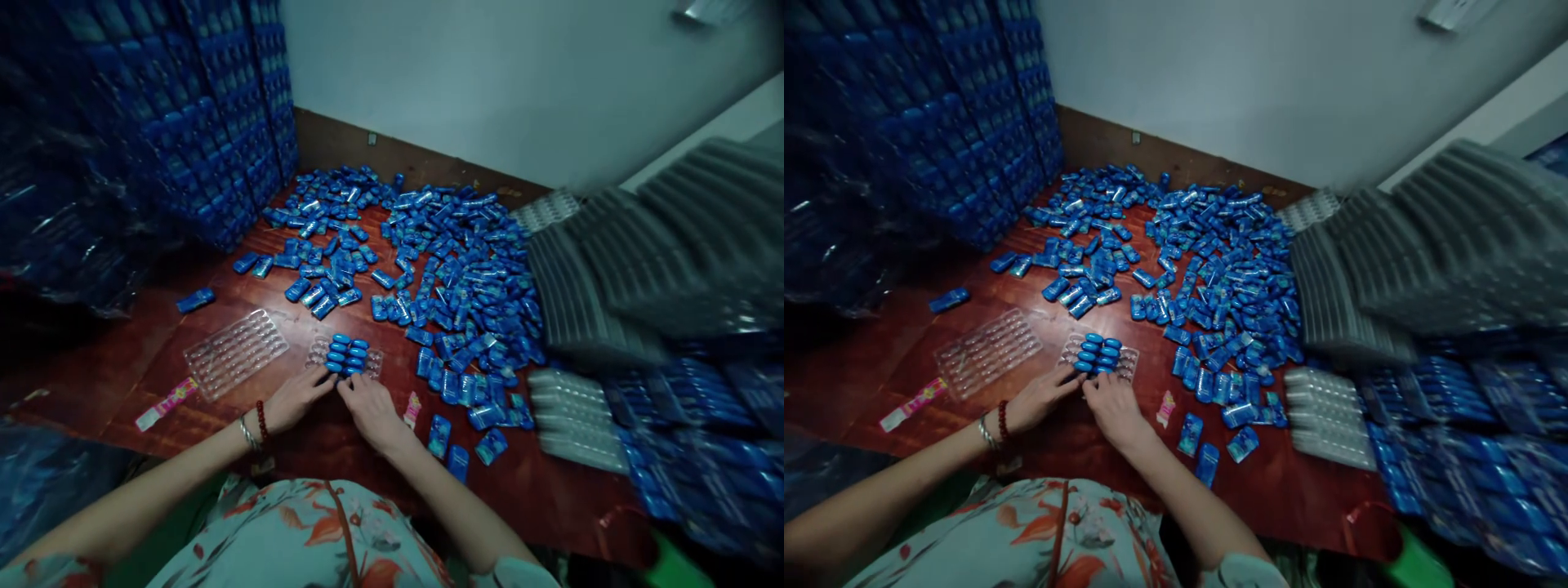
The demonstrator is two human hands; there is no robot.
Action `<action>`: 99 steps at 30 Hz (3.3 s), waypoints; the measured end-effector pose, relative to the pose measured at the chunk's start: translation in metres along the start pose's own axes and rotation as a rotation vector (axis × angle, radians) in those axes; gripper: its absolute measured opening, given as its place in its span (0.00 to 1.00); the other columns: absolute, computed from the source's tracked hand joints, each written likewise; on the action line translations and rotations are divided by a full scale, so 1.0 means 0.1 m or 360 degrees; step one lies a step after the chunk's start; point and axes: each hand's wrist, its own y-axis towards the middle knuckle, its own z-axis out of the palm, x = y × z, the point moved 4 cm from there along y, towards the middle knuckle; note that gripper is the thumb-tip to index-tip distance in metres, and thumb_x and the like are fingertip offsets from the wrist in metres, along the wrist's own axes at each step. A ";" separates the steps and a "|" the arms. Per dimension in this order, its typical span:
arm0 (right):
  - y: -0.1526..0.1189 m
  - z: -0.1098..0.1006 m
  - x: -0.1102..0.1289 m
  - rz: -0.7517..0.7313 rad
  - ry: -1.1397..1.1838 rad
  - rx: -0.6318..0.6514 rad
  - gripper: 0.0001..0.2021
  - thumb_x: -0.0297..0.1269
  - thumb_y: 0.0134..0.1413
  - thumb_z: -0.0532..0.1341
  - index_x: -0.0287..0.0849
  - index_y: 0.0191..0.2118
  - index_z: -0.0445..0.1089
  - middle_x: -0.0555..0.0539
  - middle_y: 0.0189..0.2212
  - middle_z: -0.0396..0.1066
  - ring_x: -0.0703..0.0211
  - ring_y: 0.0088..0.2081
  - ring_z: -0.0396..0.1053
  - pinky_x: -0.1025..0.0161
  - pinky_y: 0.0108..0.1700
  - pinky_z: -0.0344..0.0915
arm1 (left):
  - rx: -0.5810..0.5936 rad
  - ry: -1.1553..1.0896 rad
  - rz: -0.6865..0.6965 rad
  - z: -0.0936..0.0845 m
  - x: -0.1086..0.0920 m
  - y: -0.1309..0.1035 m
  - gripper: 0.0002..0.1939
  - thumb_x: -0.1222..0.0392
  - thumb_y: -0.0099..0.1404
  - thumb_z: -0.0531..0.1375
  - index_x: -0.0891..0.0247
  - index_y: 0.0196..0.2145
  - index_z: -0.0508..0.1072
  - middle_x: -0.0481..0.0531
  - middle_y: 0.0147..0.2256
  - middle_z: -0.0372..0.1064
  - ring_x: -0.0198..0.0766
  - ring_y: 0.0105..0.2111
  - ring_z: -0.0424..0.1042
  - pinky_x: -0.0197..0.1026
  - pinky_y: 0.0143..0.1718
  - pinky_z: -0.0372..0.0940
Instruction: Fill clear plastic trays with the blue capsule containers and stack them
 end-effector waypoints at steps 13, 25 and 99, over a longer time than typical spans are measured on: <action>-0.52 0.14 -1.26 0.1206 0.0331 -0.0352 0.13 0.36 0.61 0.52 0.40 0.48 0.67 0.42 0.42 0.69 0.54 0.46 0.67 0.62 0.46 0.62 | -0.0136 -0.0053 -0.0133 -0.02 -0.35 0.75 0.18 0.70 0.65 0.51 0.62 0.52 0.66 0.57 0.44 0.64 0.41 0.43 0.64 0.41 0.44 0.64; -0.60 0.24 -1.41 0.1276 0.0339 0.0148 0.28 0.44 0.56 0.57 0.40 0.59 0.52 0.39 0.49 0.60 0.49 0.46 0.68 0.61 0.38 0.63 | 0.0954 0.0040 -0.0172 0.94 -0.40 2.61 0.10 0.67 0.63 0.57 0.69 0.43 0.70 0.59 0.45 0.66 0.42 0.40 0.70 0.45 0.39 0.68; -0.05 -0.02 0.11 -0.0158 -0.0130 0.0096 0.13 0.23 0.58 0.49 0.33 0.47 0.64 0.42 0.33 0.68 0.56 0.32 0.67 0.63 0.27 0.65 | 0.0064 0.0161 -0.0194 0.01 -0.20 -0.11 0.18 0.70 0.66 0.45 0.64 0.49 0.68 0.60 0.39 0.67 0.42 0.39 0.66 0.43 0.39 0.67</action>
